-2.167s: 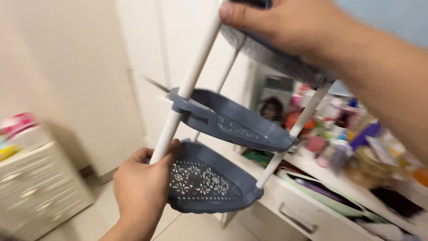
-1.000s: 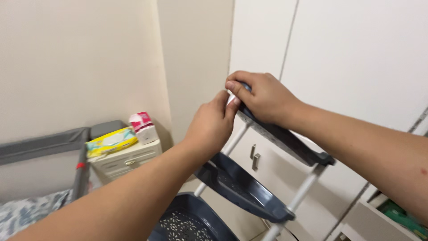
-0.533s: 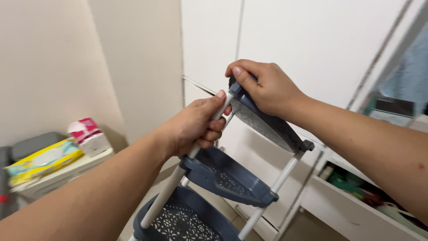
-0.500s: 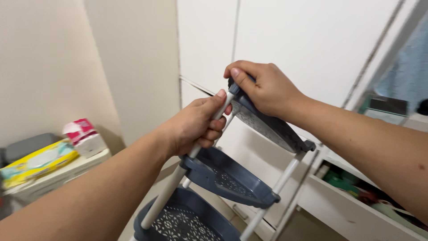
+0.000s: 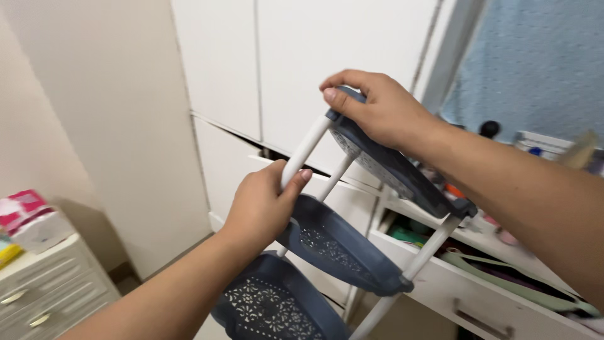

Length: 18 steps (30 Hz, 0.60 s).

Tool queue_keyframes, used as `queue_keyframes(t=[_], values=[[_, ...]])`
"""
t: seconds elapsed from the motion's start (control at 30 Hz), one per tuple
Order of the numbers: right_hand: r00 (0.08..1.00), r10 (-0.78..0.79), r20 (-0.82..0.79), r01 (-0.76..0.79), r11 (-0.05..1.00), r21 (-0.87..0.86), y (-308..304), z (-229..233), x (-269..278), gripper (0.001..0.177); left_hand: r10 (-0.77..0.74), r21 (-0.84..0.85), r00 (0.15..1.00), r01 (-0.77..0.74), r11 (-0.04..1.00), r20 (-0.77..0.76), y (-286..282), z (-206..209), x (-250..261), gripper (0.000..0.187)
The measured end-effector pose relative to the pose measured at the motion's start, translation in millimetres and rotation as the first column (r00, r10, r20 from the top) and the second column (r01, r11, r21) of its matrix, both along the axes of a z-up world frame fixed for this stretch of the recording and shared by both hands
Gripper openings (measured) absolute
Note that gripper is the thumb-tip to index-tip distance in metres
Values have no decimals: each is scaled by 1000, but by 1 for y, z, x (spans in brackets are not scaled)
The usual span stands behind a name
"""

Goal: The person disassembles a gray plastic corner shelf by removing its white support rods. They then use a white wipe to clean the inside and outside surfaces of the shelf trays and the rods individually. The person handles the shelf parts and wipes throughout the process.

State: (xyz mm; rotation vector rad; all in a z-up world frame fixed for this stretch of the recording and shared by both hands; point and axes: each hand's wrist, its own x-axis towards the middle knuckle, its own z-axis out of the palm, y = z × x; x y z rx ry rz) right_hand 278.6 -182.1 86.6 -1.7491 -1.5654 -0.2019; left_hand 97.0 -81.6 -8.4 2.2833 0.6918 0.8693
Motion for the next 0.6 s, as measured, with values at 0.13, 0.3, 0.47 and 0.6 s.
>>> queue_keyframes(t=[0.13, 0.3, 0.47, 0.6], values=[[987, -136, -91, 139, 990, 28, -50, -4, 27, 47, -14, -80, 996, 22, 997, 89, -15, -3, 18, 44], [754, -655, 56, 533, 658, 532, -148, -68, 65, 49, 24, -216, 988, 10, 976, 156, -28, -6, 30, 48], [422, -103, -901, 453, 885, 111, -188, -104, 98, 34, 1, -347, 983, 63, 936, 183, -40, -28, 34, 52], [349, 134, -927, 238, 945, 226, -193, -105, 107, 29, 67, -457, 982, 21, 889, 177, -49, -54, 38, 56]])
